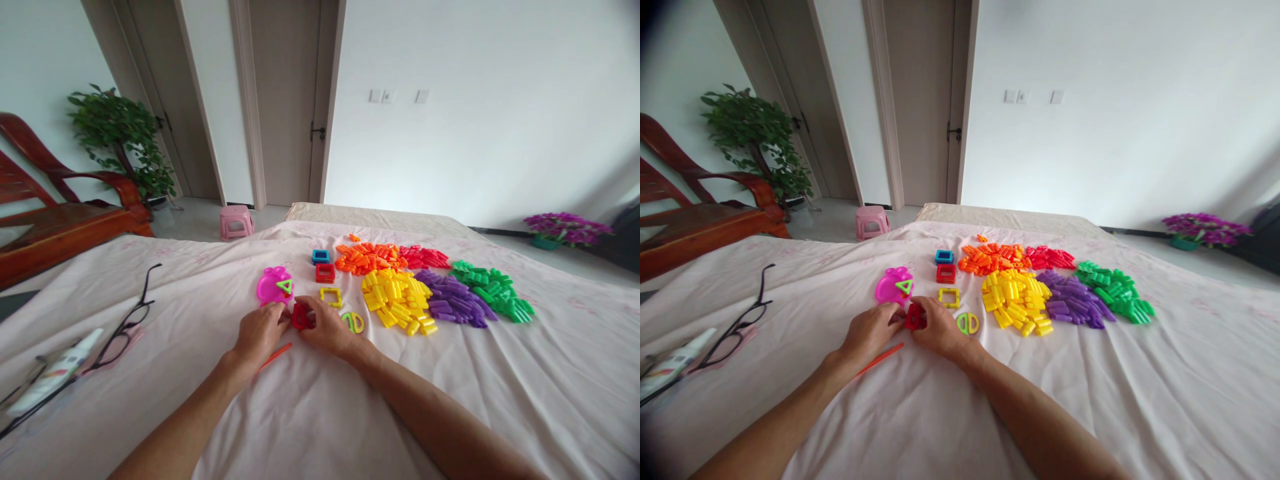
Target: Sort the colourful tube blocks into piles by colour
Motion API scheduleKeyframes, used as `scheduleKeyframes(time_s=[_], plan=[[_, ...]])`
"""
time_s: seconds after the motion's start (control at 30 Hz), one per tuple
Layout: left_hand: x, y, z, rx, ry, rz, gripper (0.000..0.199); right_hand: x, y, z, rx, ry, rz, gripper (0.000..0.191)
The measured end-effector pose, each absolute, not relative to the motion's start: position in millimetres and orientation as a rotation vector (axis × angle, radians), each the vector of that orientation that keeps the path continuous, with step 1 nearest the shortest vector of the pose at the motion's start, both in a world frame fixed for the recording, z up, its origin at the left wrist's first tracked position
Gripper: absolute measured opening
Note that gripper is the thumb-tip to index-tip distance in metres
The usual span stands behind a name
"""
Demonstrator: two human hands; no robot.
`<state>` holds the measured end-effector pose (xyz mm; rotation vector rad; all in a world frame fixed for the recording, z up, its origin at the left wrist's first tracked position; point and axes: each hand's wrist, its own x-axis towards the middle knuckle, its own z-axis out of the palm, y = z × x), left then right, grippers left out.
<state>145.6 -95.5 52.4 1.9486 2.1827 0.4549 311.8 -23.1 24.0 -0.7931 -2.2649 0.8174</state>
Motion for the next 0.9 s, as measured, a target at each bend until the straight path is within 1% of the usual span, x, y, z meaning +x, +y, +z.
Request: scheduleKeyframes(time_s=[0.13, 0.3, 0.43, 0.6, 0.77, 0.9], plan=[[142.4, -93.6, 49.3, 1.926, 2.240, 0.447, 0.019, 314.0, -16.6, 16.1, -0.744, -2.235, 0.916, 0.062], [143.8, -92.3, 51.2, 1.918, 2.277, 0.431, 0.022, 319.8, -10.6, 19.3, -0.644, -2.288, 0.980, 0.059], [145.5, -92.1, 51.3, 1.921, 2.265, 0.440, 0.022, 321.3, -9.3, 24.6, -0.629, -2.392, 0.824, 0.061], [145.5, -93.2, 50.0, 1.919, 2.249, 0.472, 0.025, 322.0, -9.9, 35.8, -0.651, -2.581, 0.687, 0.072], [148.9, -95.0, 52.5, 1.916, 2.206, 0.542, 0.027, 322.6, -13.3, 42.4, -0.608, -2.624, 0.493, 0.055], [151.7, -96.4, 56.8, 1.878, 2.170, 0.614, 0.039, 322.2, -14.1, 42.6, -0.637, -2.468, 0.454, 0.054]])
